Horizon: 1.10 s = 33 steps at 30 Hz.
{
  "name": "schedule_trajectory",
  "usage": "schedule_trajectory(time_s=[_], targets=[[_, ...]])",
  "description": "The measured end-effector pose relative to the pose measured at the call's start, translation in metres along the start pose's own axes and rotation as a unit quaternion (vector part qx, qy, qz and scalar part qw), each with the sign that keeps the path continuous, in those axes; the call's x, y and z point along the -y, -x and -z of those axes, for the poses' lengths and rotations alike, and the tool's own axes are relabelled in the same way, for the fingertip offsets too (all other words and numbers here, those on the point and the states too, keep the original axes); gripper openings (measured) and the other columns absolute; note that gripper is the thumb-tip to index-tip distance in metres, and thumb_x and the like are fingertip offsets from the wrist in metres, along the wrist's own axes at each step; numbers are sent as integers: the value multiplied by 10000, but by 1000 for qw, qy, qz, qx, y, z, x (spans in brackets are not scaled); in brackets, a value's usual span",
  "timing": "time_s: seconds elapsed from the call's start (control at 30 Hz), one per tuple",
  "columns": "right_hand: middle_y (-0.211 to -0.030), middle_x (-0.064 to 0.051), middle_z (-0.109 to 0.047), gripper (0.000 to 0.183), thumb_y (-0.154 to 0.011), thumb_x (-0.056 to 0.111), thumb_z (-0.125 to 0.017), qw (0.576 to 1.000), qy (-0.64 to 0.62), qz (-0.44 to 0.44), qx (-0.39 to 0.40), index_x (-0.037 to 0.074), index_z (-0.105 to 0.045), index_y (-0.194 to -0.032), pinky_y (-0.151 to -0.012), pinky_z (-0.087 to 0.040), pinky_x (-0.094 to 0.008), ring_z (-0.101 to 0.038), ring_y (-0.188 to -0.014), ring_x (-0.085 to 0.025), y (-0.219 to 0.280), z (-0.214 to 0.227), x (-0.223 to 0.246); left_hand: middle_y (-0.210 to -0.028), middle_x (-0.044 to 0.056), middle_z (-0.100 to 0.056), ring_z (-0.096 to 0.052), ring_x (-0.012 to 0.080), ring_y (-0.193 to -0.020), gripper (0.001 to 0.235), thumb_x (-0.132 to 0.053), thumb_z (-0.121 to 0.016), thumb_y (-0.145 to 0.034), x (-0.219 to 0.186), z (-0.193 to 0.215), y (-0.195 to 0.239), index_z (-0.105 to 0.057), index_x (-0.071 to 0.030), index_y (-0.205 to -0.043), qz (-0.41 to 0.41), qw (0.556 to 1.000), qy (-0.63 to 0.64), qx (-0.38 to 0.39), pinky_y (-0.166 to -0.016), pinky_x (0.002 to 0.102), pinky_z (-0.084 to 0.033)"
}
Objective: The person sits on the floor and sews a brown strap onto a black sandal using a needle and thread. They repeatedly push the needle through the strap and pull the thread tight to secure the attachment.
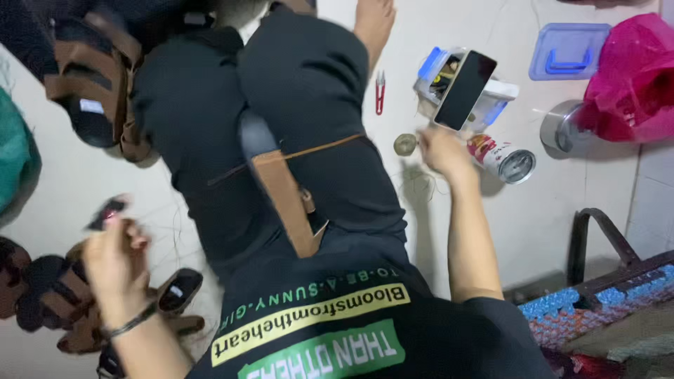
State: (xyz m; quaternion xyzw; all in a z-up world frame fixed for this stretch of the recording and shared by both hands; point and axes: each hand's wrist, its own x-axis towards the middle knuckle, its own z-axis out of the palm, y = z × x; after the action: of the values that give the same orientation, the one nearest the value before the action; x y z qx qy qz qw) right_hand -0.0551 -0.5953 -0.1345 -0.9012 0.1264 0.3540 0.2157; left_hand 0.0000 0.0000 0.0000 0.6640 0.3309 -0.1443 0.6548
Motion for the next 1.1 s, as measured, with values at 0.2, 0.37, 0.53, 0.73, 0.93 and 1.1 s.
schedule_trajectory(time_s=[0.2,0.37,0.53,0.73,0.93,1.1], targets=[[-1207,-266,-670,435,-931,144,-380,971,6,-220,96,130,-648,-1273,-916,-514,-527,-644,-1117,-460,-69,-125,-57,-1358,195,-585,-545,300,-1266,262,-25,-603,-1117,-36,-36,-2,-584,17,-1374,-269,880,-389,36,-1142,407,-409],[-1076,-218,-731,296,-820,217,-603,983,49,-158,83,163,-776,-1055,-863,-556,-475,-698,-1066,-408,-128,-117,-44,-1239,210,-583,-605,343,-1073,290,-24,-700,-958,-77,-78,17,-677,11,-1245,-267,872,-408,40,-963,410,-477],[-1132,-363,-611,469,-937,156,-702,992,-51,-87,-76,-76,-513,-1298,-891,-535,-644,-647,-1069,-548,-199,-90,18,-1198,199,-644,-647,374,-1140,263,9,-776,-839,-107,-132,45,-719,-5,-1095,-338,877,-341,14,-1027,426,-471],[-1104,-285,-643,307,-973,105,-531,986,-89,-118,-72,1,-416,-1239,-937,-513,-617,-667,-1039,-508,-262,-131,-16,-1028,71,-737,-713,279,-928,535,-370,-931,-656,-93,-234,63,-723,-73,-1049,-428,811,-382,115,-822,403,-533],[-701,-206,-665,318,-1071,212,-378,847,-497,-115,-147,21,-510,-1289,-436,-547,-256,-700,-550,-222,-198,-83,-5,-1032,161,-692,-600,319,-744,254,-118,-771,-893,-87,-250,71,-565,-33,-770,-598,713,-352,97,-606,387,-410],[-991,-57,-600,703,-1026,564,-363,920,-322,171,-143,49,-573,-1457,-718,-464,-261,-530,-857,-128,11,106,146,-744,65,-409,-389,253,-622,309,80,-556,-879,-72,-247,96,-414,-100,-672,-565,679,-321,342,-553,392,-328]])
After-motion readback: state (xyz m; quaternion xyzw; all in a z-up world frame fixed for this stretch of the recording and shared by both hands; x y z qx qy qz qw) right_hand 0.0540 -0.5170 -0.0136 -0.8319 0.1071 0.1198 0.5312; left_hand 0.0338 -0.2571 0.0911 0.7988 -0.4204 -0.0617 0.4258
